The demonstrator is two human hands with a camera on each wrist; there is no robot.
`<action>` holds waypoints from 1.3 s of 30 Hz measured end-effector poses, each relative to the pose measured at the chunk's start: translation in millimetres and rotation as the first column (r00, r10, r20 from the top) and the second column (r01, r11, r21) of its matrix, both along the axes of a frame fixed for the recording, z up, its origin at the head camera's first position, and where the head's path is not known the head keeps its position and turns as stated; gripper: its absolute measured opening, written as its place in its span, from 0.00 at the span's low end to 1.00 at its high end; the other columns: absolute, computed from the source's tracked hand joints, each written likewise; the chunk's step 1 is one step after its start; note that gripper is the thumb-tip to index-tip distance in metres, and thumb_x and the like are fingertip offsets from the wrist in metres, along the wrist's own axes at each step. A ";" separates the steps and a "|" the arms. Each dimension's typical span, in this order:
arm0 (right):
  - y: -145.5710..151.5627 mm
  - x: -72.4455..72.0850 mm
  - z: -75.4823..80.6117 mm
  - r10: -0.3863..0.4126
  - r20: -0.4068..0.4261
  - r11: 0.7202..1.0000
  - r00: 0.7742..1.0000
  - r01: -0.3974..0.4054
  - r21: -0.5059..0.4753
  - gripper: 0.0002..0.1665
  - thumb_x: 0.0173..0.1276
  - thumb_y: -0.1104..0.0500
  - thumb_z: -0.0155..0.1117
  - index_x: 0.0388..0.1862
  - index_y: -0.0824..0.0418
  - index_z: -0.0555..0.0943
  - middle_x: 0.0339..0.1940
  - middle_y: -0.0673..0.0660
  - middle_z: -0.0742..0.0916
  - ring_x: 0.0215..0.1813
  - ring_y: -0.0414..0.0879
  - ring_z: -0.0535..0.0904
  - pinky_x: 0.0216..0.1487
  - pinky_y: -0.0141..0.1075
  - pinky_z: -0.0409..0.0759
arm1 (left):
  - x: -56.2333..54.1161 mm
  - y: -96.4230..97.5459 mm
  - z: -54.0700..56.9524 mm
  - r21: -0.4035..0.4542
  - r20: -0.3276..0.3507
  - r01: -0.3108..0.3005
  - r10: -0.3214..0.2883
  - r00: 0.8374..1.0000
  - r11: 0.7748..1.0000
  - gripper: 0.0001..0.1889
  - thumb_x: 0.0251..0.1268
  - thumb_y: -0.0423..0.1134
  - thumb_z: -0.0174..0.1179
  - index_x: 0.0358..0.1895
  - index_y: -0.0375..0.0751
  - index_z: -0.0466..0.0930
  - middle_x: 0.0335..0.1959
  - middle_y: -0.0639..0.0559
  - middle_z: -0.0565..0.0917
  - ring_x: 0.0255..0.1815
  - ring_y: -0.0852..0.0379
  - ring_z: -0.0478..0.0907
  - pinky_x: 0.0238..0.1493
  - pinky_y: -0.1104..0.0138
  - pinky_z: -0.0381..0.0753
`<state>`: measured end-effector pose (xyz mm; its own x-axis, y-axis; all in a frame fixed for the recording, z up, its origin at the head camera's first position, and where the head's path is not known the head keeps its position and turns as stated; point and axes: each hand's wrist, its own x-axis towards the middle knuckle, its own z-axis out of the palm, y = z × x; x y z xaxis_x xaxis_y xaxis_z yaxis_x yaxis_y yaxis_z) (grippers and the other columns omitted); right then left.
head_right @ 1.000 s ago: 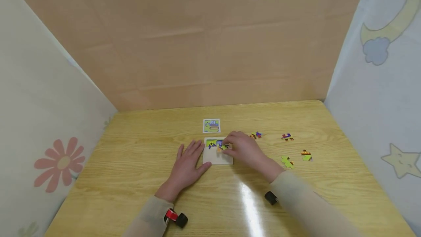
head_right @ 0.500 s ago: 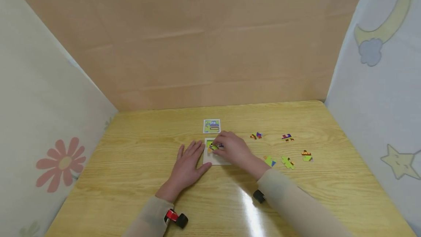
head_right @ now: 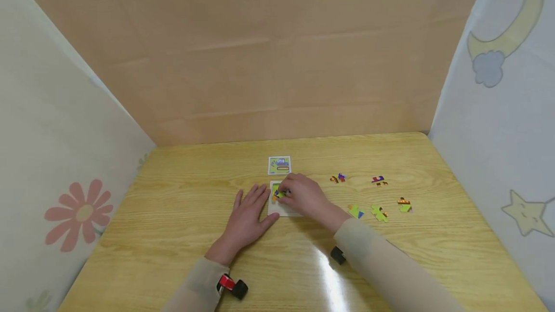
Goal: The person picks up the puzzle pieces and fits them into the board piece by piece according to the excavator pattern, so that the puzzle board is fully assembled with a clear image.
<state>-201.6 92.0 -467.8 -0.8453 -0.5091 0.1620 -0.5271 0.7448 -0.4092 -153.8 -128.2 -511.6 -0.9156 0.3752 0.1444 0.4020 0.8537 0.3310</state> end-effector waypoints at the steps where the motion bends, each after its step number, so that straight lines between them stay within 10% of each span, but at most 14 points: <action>1: -0.3 -0.2 0.0 0.002 0.001 1.000 1.000 -0.002 0.003 0.13 0.70 0.55 0.84 0.50 0.56 0.93 0.53 0.53 0.91 0.54 0.51 0.88 0.56 0.50 0.89 | 0.0 0.0 0.4 0.000 0.001 0.001 -0.001 1.000 1.000 0.41 0.83 0.65 0.58 0.85 0.41 0.69 0.87 0.45 0.66 0.90 0.43 0.55 0.88 0.36 0.42; 39: -4.9 -2.5 -0.6 0.115 -0.210 0.983 0.971 -0.081 0.164 0.09 0.66 0.53 0.87 0.36 0.56 0.95 0.41 0.49 0.89 0.42 0.46 0.86 0.42 0.42 0.88 | -0.1 0.6 2.2 -0.005 0.002 0.005 -0.005 1.000 1.000 0.41 0.83 0.65 0.58 0.85 0.41 0.69 0.87 0.45 0.66 0.90 0.43 0.56 0.87 0.36 0.44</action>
<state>-204.0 87.1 -468.5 -0.7430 -0.6211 0.2496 -0.6643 0.7298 -0.1616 -154.0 -127.6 -509.4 -0.9139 0.3808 0.1406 0.4059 0.8531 0.3279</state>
